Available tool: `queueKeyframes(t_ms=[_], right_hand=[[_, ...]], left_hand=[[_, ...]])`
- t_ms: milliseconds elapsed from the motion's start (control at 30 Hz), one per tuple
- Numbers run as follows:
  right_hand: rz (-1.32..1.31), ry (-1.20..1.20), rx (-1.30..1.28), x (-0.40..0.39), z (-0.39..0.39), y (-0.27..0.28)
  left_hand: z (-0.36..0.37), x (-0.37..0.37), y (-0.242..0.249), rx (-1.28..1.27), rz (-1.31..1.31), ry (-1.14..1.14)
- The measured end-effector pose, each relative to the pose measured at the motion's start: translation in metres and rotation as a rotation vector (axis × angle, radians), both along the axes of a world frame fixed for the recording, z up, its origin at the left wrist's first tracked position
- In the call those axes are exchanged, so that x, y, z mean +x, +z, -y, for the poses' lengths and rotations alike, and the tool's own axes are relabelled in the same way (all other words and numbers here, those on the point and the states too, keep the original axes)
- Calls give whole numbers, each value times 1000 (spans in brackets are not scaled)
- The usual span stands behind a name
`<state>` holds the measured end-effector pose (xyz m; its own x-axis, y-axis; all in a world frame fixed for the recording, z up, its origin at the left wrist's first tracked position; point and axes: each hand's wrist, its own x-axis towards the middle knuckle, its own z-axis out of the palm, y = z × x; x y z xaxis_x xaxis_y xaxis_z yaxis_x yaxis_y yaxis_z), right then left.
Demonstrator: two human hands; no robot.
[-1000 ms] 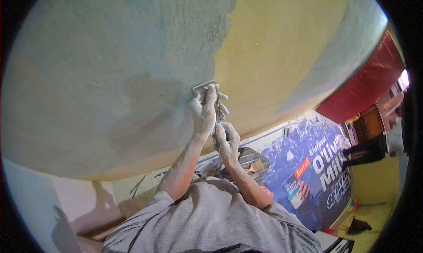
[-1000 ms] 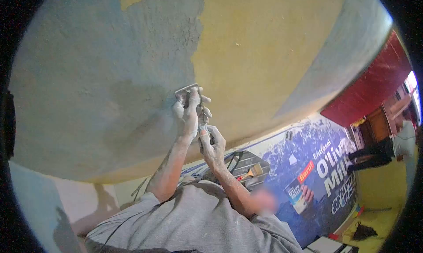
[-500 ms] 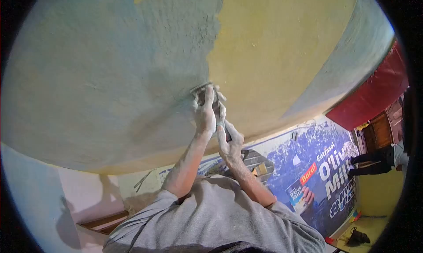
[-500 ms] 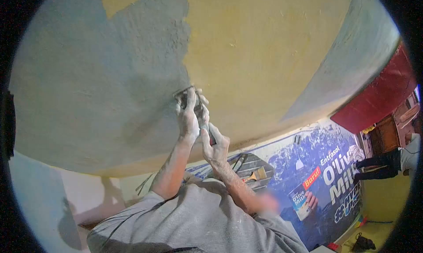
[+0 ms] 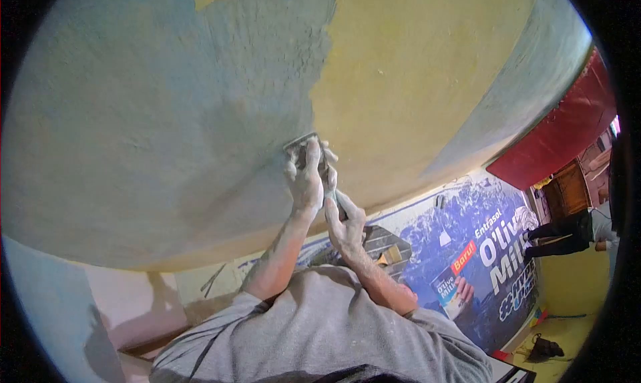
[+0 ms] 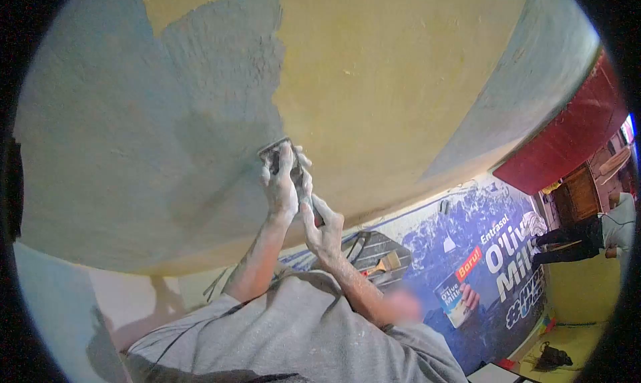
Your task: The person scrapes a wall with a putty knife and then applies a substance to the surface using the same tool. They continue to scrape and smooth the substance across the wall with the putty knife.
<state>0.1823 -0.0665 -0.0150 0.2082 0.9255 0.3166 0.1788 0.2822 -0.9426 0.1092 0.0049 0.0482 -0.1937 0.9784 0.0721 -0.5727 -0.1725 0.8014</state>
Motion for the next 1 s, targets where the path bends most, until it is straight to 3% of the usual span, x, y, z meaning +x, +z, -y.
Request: queueKeyframes(t_ms=[67,133,300,400,600,667,733,800,867,1000], right_hand=[[41,-8,107,4,-4,6],[-69,29,-65,2,-3,21],[-17,-4,38,6,0,-4],[11,8,-61,8,0,28],[12,-3,-33,6,7,3],[55,24,37,8,0,25],[-29,33,-69,6,2,24],[75,8,56,9,9,2],[13,-18,41,7,5,-2],[7,23,-97,11,12,27]], left_hand=[[0,0,2,-8,-51,4],[10,-2,-4,-24,-49,-7],[-3,1,5,24,-62,-22],[5,1,7,-15,4,-47],[8,1,-4,-2,-41,-13],[10,2,16,-27,-65,-5],[8,3,22,0,-38,-5],[11,4,-3,16,-3,11],[10,4,-12,25,-30,21],[8,6,21,9,-82,28]])
